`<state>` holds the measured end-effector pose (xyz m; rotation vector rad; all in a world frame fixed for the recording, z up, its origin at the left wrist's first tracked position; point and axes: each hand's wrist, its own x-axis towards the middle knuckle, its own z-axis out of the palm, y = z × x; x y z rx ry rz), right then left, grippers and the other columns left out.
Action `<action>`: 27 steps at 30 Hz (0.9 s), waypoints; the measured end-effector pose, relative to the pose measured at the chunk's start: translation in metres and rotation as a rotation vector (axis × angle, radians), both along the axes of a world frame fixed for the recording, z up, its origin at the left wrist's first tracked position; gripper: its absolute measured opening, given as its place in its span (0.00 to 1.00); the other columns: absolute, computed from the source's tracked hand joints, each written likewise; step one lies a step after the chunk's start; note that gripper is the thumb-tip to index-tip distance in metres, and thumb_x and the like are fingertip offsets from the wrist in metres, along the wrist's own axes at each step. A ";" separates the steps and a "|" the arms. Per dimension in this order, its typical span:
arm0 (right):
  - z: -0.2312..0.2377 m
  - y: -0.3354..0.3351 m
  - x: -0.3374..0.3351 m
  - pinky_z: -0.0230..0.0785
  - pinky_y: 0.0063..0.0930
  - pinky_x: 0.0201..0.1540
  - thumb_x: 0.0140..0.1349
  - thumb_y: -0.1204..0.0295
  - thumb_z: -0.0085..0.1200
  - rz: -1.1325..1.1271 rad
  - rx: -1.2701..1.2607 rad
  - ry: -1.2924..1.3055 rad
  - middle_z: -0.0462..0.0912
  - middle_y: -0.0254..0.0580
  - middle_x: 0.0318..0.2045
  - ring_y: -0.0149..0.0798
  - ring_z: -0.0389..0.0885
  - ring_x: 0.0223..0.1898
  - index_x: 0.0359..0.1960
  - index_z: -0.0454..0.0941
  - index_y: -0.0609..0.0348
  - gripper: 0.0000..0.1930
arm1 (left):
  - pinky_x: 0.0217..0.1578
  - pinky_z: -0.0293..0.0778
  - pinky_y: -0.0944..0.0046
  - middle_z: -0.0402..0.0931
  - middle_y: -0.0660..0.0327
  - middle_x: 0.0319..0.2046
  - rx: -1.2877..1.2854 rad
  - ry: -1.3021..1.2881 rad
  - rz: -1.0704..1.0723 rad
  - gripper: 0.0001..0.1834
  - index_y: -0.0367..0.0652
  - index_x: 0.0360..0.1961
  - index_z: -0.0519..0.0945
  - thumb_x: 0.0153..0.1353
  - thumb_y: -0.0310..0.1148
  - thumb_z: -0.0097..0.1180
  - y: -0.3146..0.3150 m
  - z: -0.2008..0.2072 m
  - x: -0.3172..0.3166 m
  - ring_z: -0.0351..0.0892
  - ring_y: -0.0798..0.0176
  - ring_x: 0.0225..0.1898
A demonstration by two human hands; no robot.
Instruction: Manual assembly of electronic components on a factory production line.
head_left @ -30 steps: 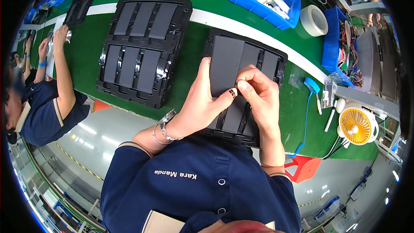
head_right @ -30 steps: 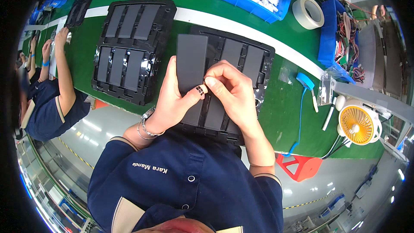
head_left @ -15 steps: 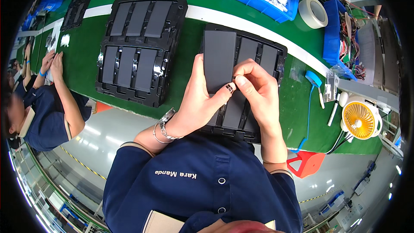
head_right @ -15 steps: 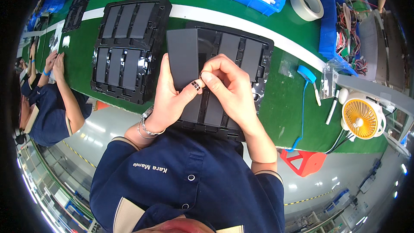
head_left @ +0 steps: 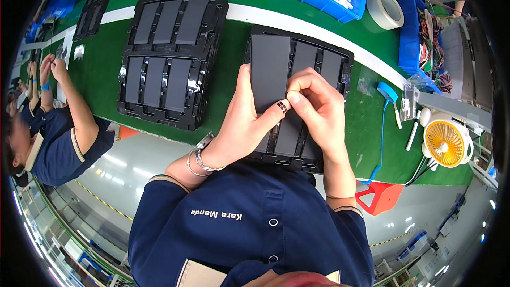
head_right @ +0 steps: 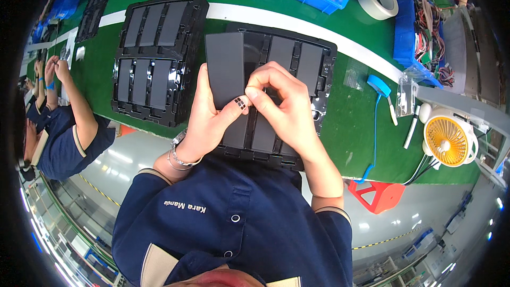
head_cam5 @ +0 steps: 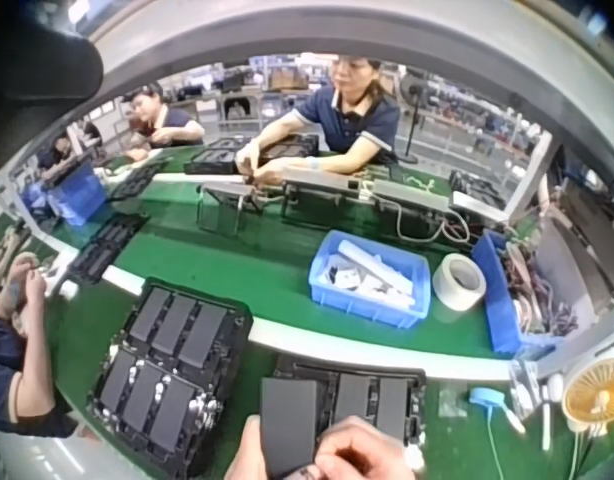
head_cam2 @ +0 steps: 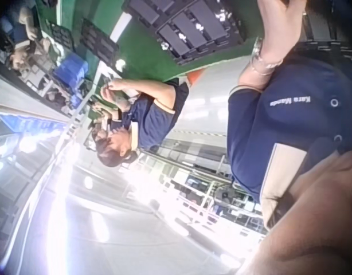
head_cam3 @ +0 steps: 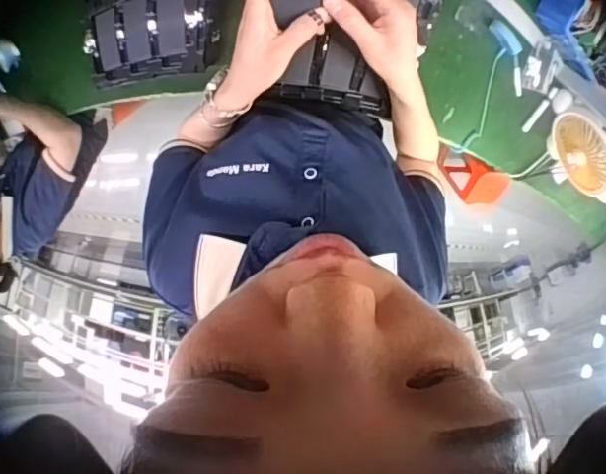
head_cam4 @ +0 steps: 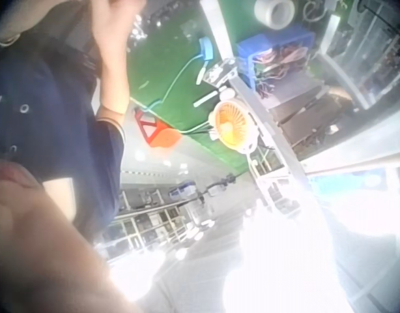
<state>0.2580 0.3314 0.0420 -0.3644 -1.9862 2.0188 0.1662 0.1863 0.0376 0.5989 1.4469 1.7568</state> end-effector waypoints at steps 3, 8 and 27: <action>-0.003 0.011 -0.001 0.69 0.27 0.48 0.69 0.69 0.53 -0.002 -0.030 0.036 0.77 0.39 0.38 0.31 0.76 0.42 0.37 0.77 0.67 0.10 | 0.30 0.71 0.72 0.71 0.59 0.34 0.043 -0.303 -0.047 0.21 0.36 0.59 0.60 0.70 0.31 0.48 0.000 0.012 -0.002 0.72 0.71 0.29; -0.007 0.014 -0.005 0.66 0.23 0.46 0.68 0.68 0.53 -0.205 0.067 0.077 0.78 0.40 0.43 0.30 0.75 0.43 0.33 0.76 0.67 0.12 | 0.15 0.55 0.74 0.62 0.71 0.14 0.225 -1.249 -0.443 0.21 0.37 0.56 0.66 0.76 0.43 0.33 -0.003 0.005 -0.005 0.59 0.75 0.11; -0.006 0.049 0.006 0.68 0.36 0.53 0.60 0.71 0.61 -0.295 0.715 -0.133 0.80 0.42 0.43 0.43 0.78 0.49 0.48 0.76 0.62 0.16 | 0.21 0.61 0.69 0.66 0.65 0.19 -0.088 -0.236 -0.139 0.22 0.35 0.62 0.64 0.70 0.33 0.40 -0.004 -0.009 -0.018 0.63 0.68 0.17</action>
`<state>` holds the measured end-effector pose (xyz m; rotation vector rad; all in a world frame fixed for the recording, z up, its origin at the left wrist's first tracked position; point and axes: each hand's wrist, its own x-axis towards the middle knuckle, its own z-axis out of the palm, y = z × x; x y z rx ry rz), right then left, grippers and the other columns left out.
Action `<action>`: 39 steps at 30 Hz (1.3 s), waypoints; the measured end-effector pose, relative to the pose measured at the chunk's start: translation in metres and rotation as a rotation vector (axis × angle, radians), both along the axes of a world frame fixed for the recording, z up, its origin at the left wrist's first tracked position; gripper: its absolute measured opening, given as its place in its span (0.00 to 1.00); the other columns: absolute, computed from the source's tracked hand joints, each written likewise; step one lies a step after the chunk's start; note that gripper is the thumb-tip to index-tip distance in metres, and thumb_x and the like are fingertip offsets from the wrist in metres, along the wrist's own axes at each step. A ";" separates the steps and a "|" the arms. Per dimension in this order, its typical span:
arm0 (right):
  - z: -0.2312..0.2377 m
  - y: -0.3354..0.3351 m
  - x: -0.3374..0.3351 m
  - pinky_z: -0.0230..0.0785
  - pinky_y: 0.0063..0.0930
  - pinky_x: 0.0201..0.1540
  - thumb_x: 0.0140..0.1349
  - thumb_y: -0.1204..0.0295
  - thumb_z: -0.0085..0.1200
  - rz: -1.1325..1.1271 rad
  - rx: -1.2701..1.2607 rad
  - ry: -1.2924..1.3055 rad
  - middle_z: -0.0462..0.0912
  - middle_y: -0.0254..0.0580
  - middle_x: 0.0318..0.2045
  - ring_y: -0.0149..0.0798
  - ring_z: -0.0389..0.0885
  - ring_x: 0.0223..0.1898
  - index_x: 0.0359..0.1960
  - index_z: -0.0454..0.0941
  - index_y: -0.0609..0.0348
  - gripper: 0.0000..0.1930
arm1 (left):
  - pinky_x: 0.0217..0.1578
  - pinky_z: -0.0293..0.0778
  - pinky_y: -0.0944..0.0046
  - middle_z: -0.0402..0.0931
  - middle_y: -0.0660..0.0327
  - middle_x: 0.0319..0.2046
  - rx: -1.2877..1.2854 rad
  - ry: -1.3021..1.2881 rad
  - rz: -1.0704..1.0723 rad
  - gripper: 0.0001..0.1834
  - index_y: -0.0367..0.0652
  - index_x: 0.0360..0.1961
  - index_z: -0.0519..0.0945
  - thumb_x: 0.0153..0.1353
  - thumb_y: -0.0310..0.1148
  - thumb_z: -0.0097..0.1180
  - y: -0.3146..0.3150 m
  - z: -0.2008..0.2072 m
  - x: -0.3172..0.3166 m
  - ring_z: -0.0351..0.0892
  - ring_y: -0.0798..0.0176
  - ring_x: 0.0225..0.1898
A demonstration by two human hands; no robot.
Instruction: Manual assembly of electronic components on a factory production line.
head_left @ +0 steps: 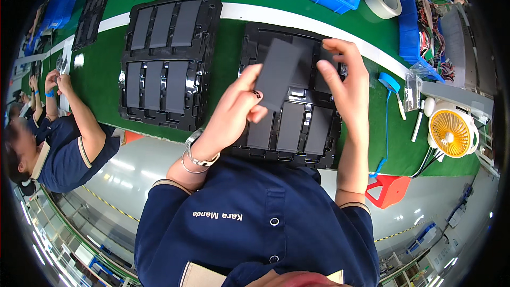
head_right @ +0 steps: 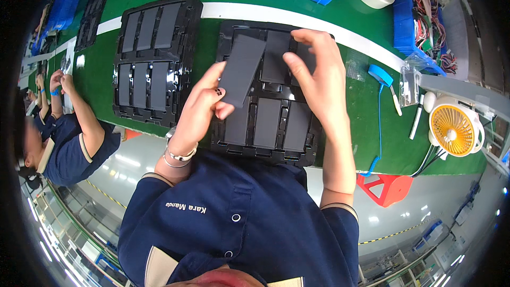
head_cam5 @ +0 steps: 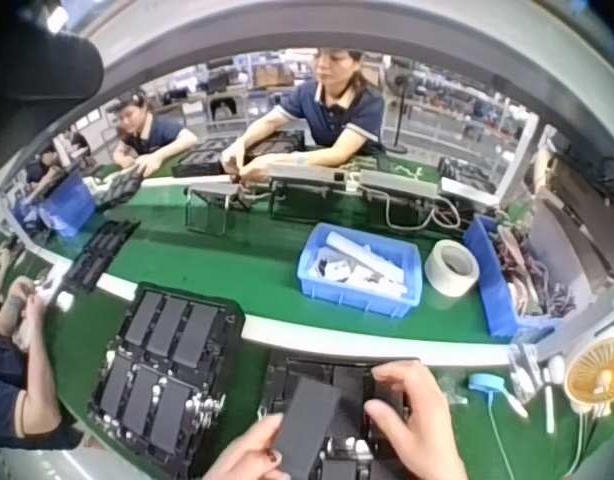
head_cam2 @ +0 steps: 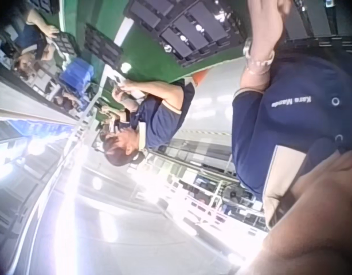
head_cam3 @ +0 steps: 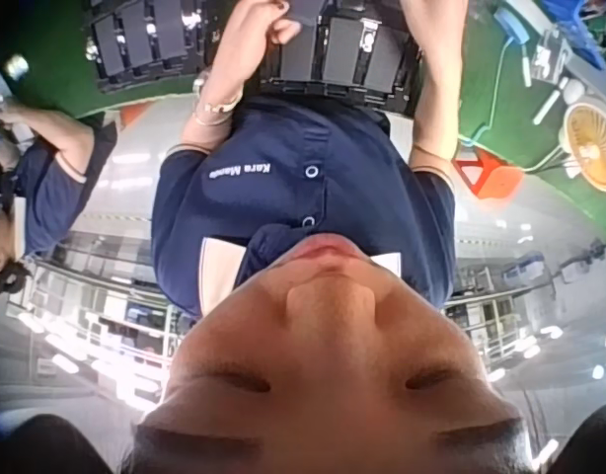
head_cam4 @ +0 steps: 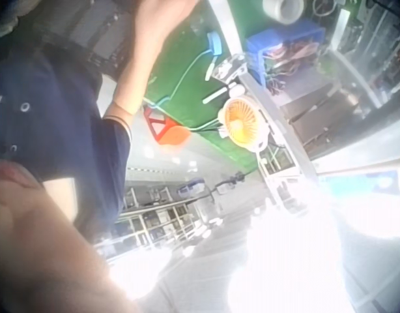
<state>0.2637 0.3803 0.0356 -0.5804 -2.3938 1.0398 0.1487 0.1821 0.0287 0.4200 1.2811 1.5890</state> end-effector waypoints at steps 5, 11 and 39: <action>-0.007 -0.008 -0.004 0.57 0.48 0.67 0.44 0.67 0.70 0.306 0.490 -0.304 0.75 0.44 0.53 0.52 0.68 0.61 0.51 0.75 0.59 0.30 | 0.28 0.72 0.61 0.73 0.58 0.22 -0.307 1.136 0.029 0.32 0.37 0.69 0.59 0.64 0.25 0.54 0.005 -0.017 -0.004 0.75 0.59 0.23; 0.001 0.006 -0.008 0.64 0.46 0.63 0.46 0.71 0.67 0.327 0.770 -0.092 0.80 0.38 0.39 0.40 0.77 0.50 0.40 0.76 0.58 0.18 | 0.23 0.73 0.64 0.75 0.65 0.19 -0.580 1.271 0.065 0.30 0.40 0.64 0.65 0.63 0.33 0.60 0.012 -0.004 -0.008 0.78 0.63 0.20; 0.021 -0.063 0.002 0.70 0.25 0.39 0.67 0.78 0.52 0.161 -0.826 0.126 0.74 0.37 0.33 0.29 0.77 0.31 0.33 0.74 0.67 0.05 | 0.39 0.77 0.67 0.70 0.57 0.44 0.175 0.143 0.173 0.29 0.38 0.63 0.55 0.63 0.18 0.51 0.009 0.009 0.022 0.77 0.68 0.36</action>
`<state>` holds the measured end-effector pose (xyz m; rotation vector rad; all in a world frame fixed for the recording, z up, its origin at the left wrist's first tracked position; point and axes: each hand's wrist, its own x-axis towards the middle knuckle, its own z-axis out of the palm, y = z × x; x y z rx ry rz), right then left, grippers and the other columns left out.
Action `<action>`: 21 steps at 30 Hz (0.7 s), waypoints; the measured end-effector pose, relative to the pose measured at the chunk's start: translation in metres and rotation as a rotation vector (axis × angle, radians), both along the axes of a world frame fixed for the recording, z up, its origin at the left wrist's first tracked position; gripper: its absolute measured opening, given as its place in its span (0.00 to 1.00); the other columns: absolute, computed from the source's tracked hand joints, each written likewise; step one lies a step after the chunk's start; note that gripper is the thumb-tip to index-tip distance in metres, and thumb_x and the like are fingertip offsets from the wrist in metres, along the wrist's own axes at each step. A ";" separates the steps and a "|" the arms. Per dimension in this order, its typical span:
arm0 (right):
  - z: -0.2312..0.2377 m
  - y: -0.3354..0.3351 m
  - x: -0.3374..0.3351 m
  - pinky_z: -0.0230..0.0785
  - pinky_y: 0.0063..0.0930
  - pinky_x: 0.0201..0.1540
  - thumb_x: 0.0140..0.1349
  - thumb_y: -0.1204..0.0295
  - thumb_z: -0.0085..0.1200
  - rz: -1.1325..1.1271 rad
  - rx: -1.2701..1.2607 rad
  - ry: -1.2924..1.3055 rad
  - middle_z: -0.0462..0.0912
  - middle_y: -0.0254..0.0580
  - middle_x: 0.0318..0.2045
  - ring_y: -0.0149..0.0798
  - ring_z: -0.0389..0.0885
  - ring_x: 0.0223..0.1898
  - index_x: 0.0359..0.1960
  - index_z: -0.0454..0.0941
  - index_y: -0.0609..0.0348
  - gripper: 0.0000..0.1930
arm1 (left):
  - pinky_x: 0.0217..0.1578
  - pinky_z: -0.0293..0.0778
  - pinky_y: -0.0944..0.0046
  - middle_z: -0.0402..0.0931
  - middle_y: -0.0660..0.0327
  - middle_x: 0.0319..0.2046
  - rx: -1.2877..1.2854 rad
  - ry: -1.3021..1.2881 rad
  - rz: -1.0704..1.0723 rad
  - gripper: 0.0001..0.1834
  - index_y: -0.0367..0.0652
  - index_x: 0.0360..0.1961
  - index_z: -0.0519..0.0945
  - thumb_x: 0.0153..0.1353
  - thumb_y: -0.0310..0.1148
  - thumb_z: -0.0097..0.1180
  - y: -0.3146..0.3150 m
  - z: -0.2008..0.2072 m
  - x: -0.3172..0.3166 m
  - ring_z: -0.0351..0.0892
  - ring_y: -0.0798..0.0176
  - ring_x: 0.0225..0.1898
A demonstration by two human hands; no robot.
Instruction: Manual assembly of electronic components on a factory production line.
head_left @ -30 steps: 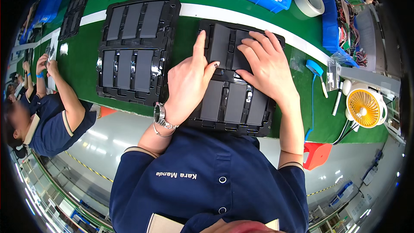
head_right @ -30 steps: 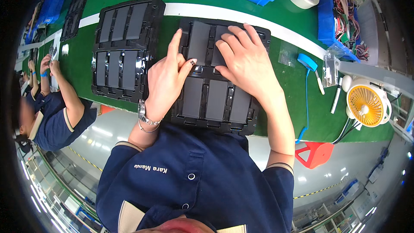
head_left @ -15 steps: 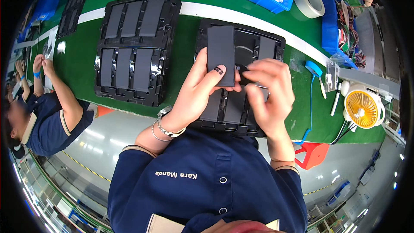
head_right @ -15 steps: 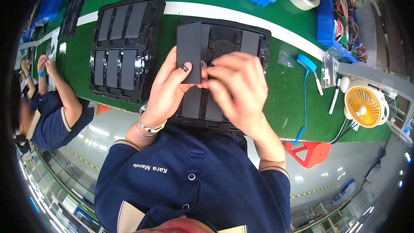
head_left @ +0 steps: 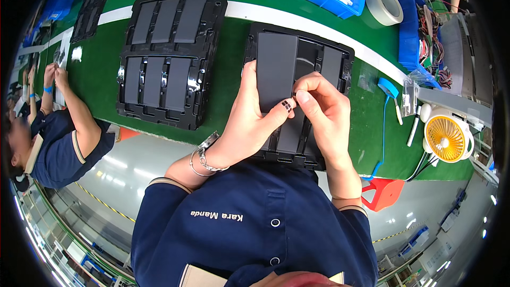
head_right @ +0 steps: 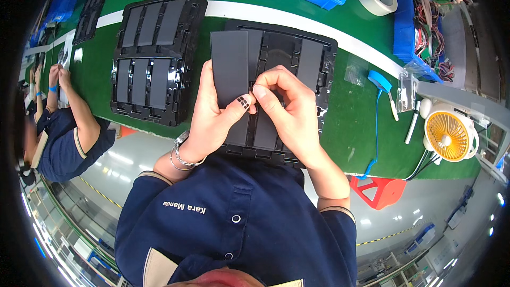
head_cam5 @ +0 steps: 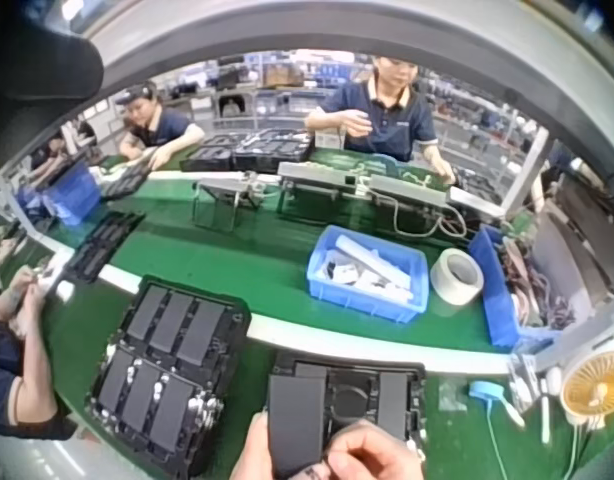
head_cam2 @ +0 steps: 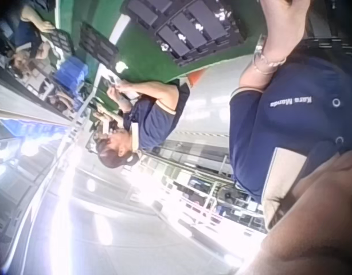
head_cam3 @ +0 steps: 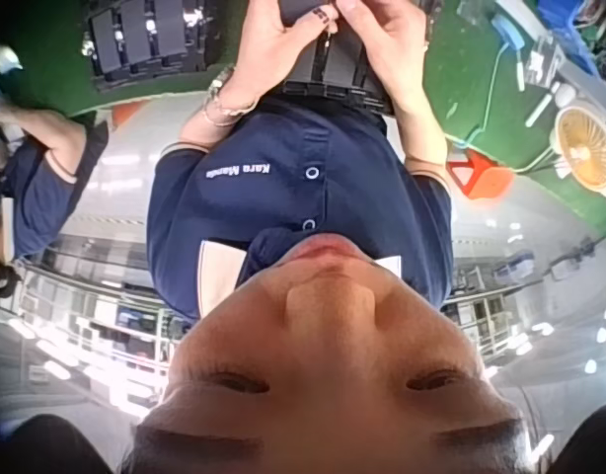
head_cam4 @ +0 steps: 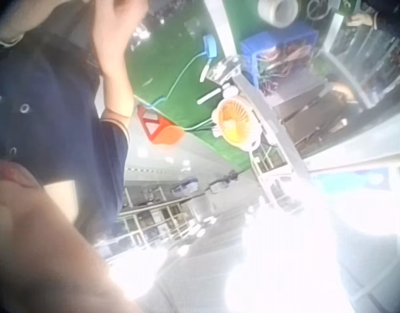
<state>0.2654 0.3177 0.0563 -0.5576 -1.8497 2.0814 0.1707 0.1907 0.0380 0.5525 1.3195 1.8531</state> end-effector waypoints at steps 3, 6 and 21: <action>-0.001 -0.001 0.001 0.70 0.25 0.38 0.66 0.78 0.53 -0.017 0.119 -0.011 0.74 0.37 0.31 0.30 0.77 0.31 0.32 0.74 0.67 0.04 | 0.39 0.77 0.67 0.70 0.57 0.45 -0.036 0.030 -0.011 0.29 0.38 0.63 0.54 0.63 0.18 0.51 -0.001 0.004 0.000 0.76 0.69 0.37; -0.007 -0.001 0.002 0.70 0.26 0.38 0.64 0.79 0.54 -0.030 0.246 0.019 0.75 0.38 0.30 0.31 0.77 0.31 0.33 0.75 0.66 0.03 | 0.40 0.77 0.67 0.69 0.58 0.45 -0.054 0.138 0.009 0.30 0.37 0.62 0.54 0.62 0.18 0.52 0.000 0.005 0.001 0.76 0.70 0.37; -0.005 0.004 0.000 0.68 0.21 0.43 0.67 0.76 0.55 0.053 -0.001 0.010 0.75 0.36 0.34 0.27 0.74 0.37 0.36 0.76 0.66 0.05 | 0.41 0.78 0.68 0.69 0.59 0.43 -0.129 0.199 -0.025 0.29 0.37 0.63 0.53 0.64 0.18 0.51 -0.005 -0.001 -0.004 0.76 0.72 0.37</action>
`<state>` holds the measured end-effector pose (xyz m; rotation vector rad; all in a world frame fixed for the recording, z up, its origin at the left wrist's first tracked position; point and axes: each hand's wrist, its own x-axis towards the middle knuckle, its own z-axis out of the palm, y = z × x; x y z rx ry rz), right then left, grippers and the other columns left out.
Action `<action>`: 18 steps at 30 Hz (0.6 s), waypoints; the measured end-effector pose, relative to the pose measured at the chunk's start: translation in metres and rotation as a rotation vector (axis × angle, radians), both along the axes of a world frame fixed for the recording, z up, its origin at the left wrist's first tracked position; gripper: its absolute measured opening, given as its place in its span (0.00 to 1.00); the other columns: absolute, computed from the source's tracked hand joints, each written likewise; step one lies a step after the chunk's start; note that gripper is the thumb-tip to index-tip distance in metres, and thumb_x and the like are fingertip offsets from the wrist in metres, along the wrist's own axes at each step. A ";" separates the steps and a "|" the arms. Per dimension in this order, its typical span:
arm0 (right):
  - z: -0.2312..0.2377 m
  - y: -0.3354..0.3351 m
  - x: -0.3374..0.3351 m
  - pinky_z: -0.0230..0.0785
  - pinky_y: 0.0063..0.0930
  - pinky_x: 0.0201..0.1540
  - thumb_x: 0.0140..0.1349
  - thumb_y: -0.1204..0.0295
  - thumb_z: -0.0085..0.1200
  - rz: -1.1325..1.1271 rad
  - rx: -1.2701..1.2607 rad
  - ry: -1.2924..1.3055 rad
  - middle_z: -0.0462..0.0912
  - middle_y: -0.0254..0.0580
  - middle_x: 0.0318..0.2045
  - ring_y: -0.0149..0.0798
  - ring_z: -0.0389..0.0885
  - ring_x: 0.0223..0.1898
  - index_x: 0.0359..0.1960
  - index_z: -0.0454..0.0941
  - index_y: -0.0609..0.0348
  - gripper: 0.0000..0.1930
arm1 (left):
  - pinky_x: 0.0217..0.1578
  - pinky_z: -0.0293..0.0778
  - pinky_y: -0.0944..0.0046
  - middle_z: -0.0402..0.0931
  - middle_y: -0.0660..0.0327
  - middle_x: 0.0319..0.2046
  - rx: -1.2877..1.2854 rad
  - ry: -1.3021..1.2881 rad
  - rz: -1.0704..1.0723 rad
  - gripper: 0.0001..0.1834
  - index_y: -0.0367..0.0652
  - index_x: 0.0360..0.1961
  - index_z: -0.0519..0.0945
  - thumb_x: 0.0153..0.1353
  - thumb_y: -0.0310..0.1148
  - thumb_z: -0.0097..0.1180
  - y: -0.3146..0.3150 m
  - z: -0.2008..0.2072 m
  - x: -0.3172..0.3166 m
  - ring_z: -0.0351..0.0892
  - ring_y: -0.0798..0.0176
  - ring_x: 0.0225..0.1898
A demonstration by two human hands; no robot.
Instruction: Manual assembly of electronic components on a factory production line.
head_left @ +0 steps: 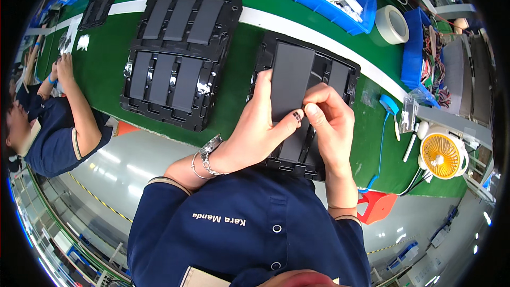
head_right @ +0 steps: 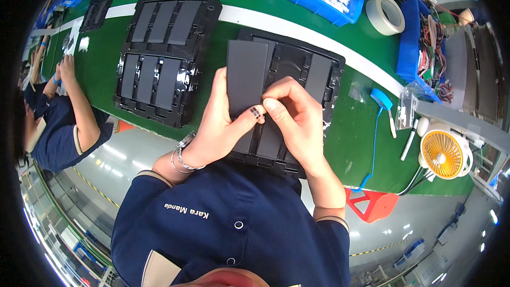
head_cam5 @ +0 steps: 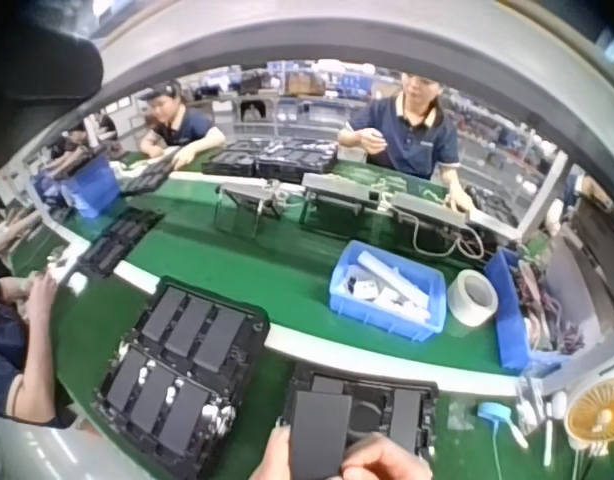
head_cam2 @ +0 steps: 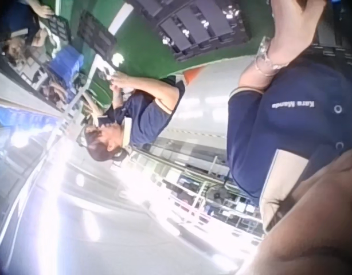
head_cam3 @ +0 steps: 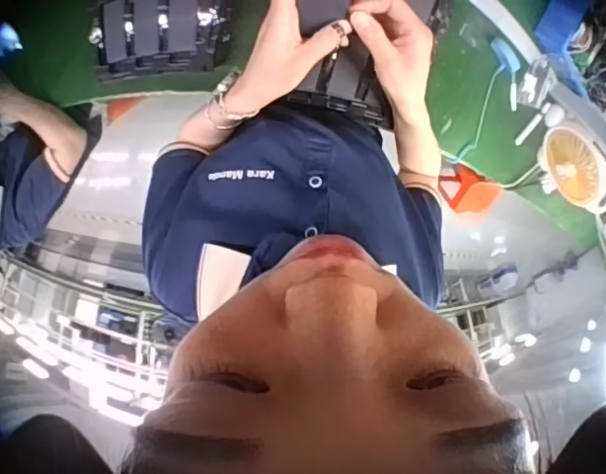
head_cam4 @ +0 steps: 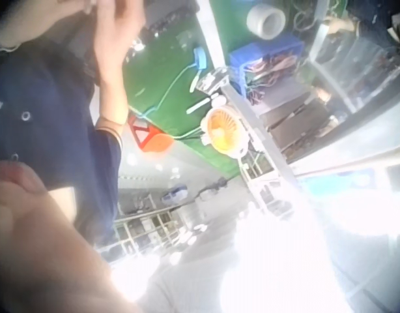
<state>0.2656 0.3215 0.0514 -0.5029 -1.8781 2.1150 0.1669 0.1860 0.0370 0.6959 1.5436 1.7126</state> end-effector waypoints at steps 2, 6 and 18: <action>0.001 0.000 -0.001 0.68 0.22 0.42 0.67 0.76 0.55 0.012 0.052 0.001 0.75 0.37 0.34 0.28 0.75 0.36 0.36 0.76 0.67 0.05 | 0.41 0.78 0.67 0.69 0.59 0.43 -0.007 -0.002 0.005 0.30 0.37 0.63 0.53 0.64 0.19 0.52 -0.002 0.000 0.000 0.76 0.72 0.38; 0.004 0.002 -0.004 0.69 0.22 0.41 0.67 0.76 0.55 0.046 0.072 -0.007 0.75 0.37 0.33 0.28 0.74 0.35 0.34 0.75 0.66 0.05 | 0.41 0.78 0.67 0.68 0.59 0.44 0.008 0.014 0.023 0.30 0.38 0.63 0.53 0.64 0.20 0.52 -0.004 -0.003 0.002 0.76 0.72 0.39; -0.001 0.018 -0.023 0.66 0.29 0.51 0.65 0.66 0.56 -0.042 0.374 0.140 0.77 0.42 0.48 0.35 0.74 0.48 0.41 0.79 0.66 0.13 | 0.19 0.58 0.73 0.65 0.68 0.18 0.405 -1.368 -0.439 0.22 0.38 0.55 0.67 0.72 0.45 0.39 -0.012 0.005 -0.004 0.64 0.74 0.14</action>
